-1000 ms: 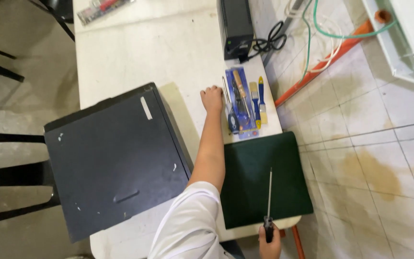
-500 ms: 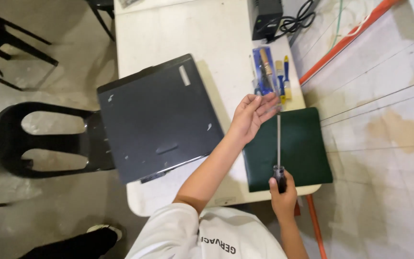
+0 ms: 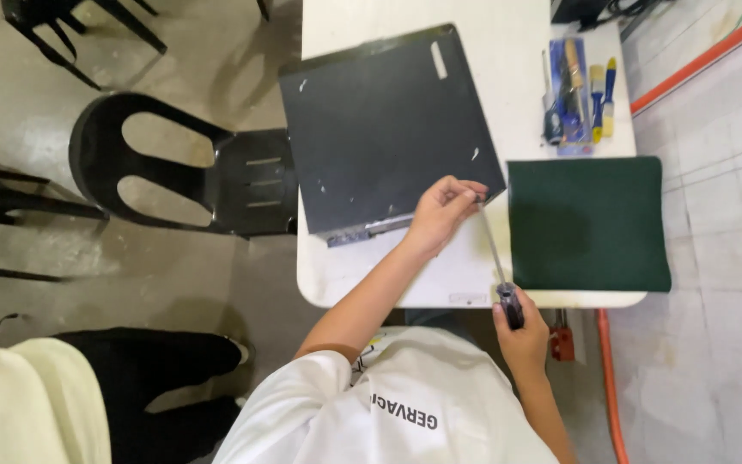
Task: Removing the side panel of a desktop computer tower using a screwdriver and then inspecting the interior.
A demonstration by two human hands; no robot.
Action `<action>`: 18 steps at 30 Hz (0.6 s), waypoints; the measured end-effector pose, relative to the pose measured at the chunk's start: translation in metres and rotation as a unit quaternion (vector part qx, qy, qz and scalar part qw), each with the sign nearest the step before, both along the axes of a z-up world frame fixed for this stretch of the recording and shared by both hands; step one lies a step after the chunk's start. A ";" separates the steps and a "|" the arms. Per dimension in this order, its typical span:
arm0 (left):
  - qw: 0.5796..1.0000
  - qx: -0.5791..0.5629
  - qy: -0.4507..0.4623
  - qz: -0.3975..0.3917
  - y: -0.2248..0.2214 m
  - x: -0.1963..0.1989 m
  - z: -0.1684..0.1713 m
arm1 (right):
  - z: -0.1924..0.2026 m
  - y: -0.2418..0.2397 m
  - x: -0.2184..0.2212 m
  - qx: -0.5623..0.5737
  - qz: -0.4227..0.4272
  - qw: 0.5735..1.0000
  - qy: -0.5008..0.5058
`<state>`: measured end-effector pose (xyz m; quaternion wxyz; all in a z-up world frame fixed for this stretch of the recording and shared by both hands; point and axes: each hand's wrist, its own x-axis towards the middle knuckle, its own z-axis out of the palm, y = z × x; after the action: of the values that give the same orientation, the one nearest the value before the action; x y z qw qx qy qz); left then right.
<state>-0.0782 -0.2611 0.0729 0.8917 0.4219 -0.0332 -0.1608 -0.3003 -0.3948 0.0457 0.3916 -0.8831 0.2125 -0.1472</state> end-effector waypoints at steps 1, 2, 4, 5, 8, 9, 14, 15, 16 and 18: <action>1.000 -0.001 0.004 0.000 0.016 -0.008 -0.001 | -0.004 0.005 -0.007 -0.001 0.000 1.000 0.004; 1.000 0.007 0.011 0.004 0.031 -0.014 0.000 | -0.008 0.011 -0.013 -0.005 0.019 1.000 -0.004; 1.000 0.015 0.019 0.008 0.058 -0.025 -0.001 | -0.012 0.024 -0.021 -0.010 0.038 0.999 -0.012; 1.000 0.023 0.018 0.010 0.070 -0.030 -0.001 | -0.012 0.033 -0.024 -0.011 0.048 0.999 -0.011; 0.998 0.064 -0.006 0.002 0.108 -0.034 -0.003 | -0.008 0.054 -0.029 -0.026 0.070 0.997 -0.004; 0.995 0.098 -0.027 -0.009 0.120 -0.035 -0.004 | -0.006 0.060 -0.031 -0.040 0.079 0.996 0.003; 0.985 0.162 -0.035 -0.052 0.182 -0.042 -0.008 | -0.006 0.071 -0.039 -0.114 0.120 0.986 0.018; 0.983 0.171 -0.014 -0.070 0.192 -0.044 -0.011 | -0.005 0.073 -0.040 -0.119 0.137 0.983 0.011; 0.983 0.171 -0.013 -0.068 0.195 -0.049 -0.008 | -0.004 0.076 -0.041 -0.120 0.138 0.983 0.012; 0.990 0.119 0.029 -0.074 0.199 -0.059 0.000 | -0.002 0.083 -0.043 0.070 0.174 0.982 0.013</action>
<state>-0.1370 -0.0619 0.0728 0.8214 0.5164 -0.0195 -0.2414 -0.3437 -0.3122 0.0438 0.4696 -0.8786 0.0705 -0.0505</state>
